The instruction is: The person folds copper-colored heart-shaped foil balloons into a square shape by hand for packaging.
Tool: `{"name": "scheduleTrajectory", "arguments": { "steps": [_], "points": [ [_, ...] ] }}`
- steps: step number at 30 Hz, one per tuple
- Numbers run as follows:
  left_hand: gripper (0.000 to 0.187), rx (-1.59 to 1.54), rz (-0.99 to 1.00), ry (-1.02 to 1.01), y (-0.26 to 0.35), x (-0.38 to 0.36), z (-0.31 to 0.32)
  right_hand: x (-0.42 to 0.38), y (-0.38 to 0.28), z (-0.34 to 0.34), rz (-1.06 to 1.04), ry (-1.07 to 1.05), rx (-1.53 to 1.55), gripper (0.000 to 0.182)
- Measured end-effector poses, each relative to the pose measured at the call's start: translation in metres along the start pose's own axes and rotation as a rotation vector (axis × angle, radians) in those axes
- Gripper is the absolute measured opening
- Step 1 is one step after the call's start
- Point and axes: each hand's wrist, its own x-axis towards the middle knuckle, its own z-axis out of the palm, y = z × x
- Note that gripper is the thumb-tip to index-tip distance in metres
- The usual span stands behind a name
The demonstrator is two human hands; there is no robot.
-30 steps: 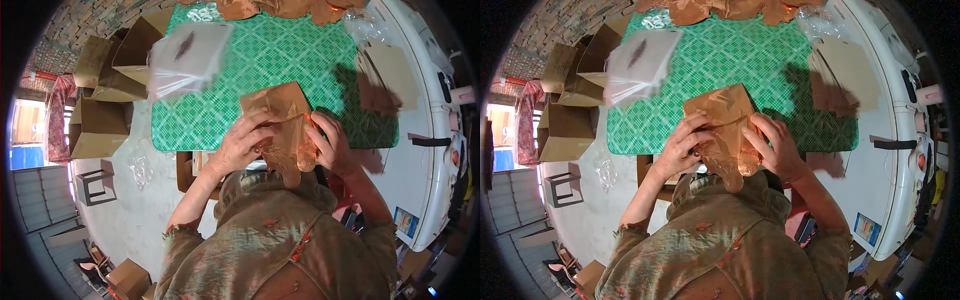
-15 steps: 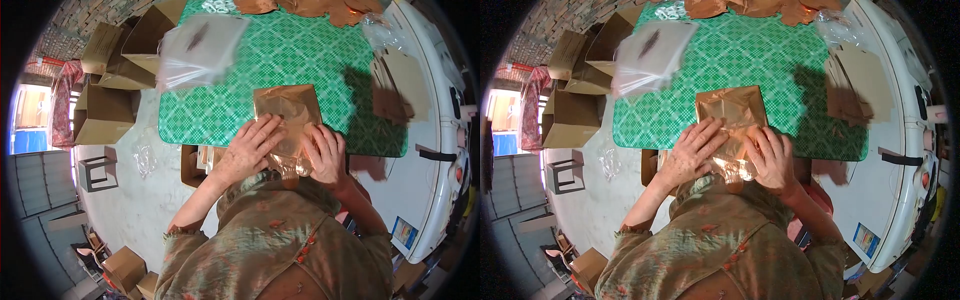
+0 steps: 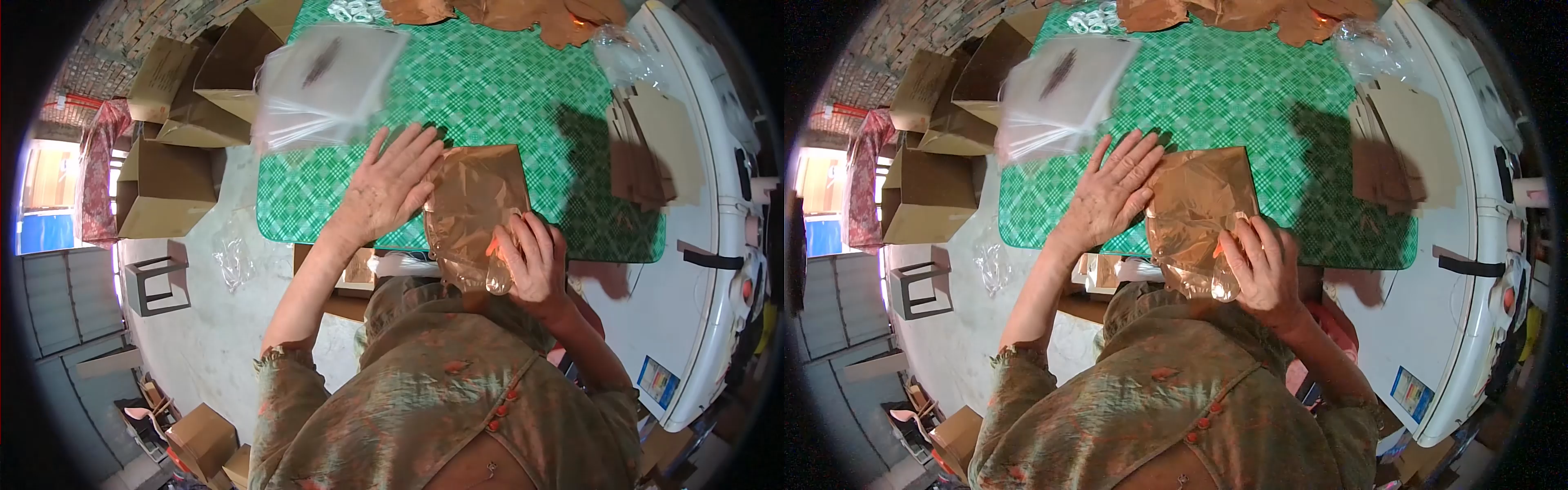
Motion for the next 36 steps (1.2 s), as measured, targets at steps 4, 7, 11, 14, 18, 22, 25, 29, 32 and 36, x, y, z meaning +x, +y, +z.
{"name": "scheduleTrajectory", "arguments": {
  "steps": [4, 7, 11, 14, 18, 22, 25, 29, 32, 36],
  "points": [
    [0.059, 0.013, 0.003, -0.048, 0.008, -0.002, 0.006, -0.003, 0.002, 0.006, -0.009, -0.005, -0.017, 0.05],
    [0.061, 0.012, -0.002, -0.06, 0.012, -0.003, 0.013, -0.005, 0.004, 0.006, -0.015, -0.02, -0.029, 0.051],
    [0.063, 0.019, 0.007, -0.074, 0.011, -0.004, 0.014, -0.006, 0.005, 0.008, -0.016, -0.013, -0.022, 0.053],
    [0.064, 0.002, 0.001, -0.084, 0.012, -0.003, 0.016, -0.007, 0.006, 0.007, -0.013, -0.017, -0.019, 0.054],
    [0.066, 0.003, -0.019, -0.101, 0.014, -0.004, 0.015, -0.008, 0.007, 0.007, -0.009, -0.037, -0.02, 0.055],
    [0.067, -0.004, -0.033, -0.111, 0.017, -0.003, 0.012, -0.005, 0.006, 0.004, 0.0, -0.056, -0.003, 0.057],
    [0.066, -0.009, -0.035, -0.097, 0.016, -0.003, 0.014, -0.002, 0.009, -0.007, -0.01, -0.105, 0.079, 0.062],
    [0.065, 0.002, -0.032, -0.089, 0.016, -0.003, 0.016, -0.001, 0.022, -0.03, -0.072, -0.23, 0.262, 0.073],
    [0.065, -0.005, -0.026, -0.079, 0.015, -0.002, 0.017, -0.007, 0.04, -0.034, -0.053, -0.252, 0.419, 0.082],
    [0.065, -0.005, -0.034, -0.077, 0.018, -0.002, 0.015, 0.009, 0.049, -0.031, 0.017, -0.098, 0.454, 0.072]
  ]
}}
